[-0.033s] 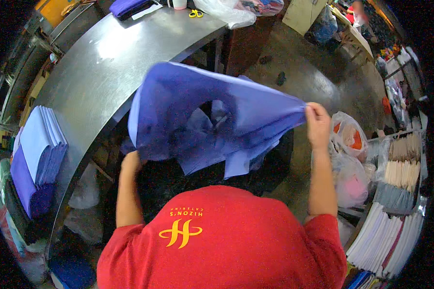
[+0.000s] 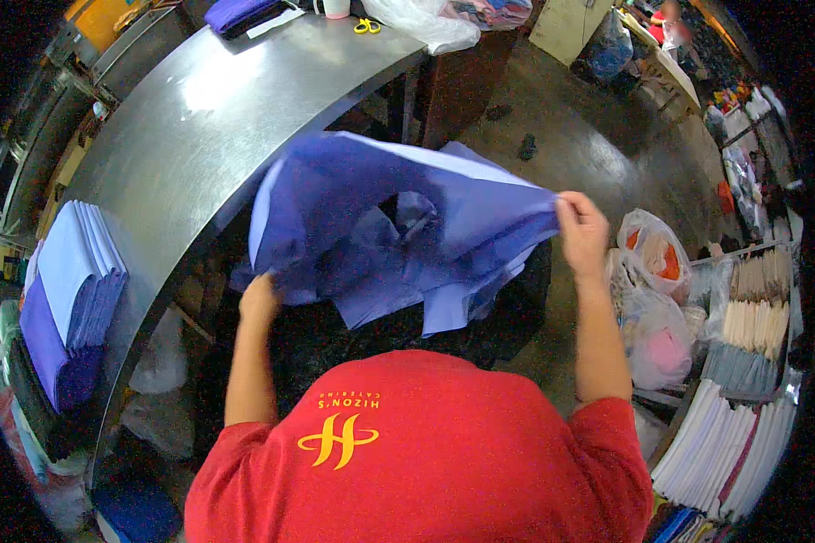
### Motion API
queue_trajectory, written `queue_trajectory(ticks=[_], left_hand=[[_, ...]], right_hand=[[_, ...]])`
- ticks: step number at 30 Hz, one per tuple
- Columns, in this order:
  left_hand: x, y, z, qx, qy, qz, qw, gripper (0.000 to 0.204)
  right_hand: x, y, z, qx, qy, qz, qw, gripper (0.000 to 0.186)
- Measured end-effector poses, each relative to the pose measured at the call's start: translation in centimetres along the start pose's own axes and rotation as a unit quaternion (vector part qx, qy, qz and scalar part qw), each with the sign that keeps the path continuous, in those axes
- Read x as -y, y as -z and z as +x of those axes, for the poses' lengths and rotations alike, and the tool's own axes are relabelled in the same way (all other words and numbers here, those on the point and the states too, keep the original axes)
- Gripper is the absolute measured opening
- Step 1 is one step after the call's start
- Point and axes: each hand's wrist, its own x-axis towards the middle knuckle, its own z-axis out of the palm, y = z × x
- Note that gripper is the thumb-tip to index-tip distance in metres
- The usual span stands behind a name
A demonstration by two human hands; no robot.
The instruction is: The person unfolds and smooths a large piece of light purple fabric on a metal table, then uses yellow-handled scissors to trim the edges. The person repeats the unfolding and smoothing steps on additional fabric pieces.
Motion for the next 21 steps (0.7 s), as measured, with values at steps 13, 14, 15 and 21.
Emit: queue_trajectory(ticks=[13,14,15,21], left_hand=[[-24.7,2.6,-3.2,-0.149,-0.49,-0.296,0.806,0.015],[-24.9,2.3,-3.6,-0.127,-0.487,-0.296,0.812,0.014],[-25.0,2.0,-4.0,-0.161,-0.493,-0.289,0.804,0.014],[-27.1,2.0,-5.8,-0.212,-0.489,-0.166,0.83,0.011]], right_hand=[[2.0,-9.3,-3.0,0.083,0.159,-0.117,0.977,0.01],[1.8,-9.0,-3.3,0.083,0.161,-0.127,0.975,0.01],[1.6,-8.7,-3.6,0.081,0.163,-0.134,0.974,0.01],[0.5,-7.2,-4.9,0.024,0.206,-0.193,0.959,0.009]])
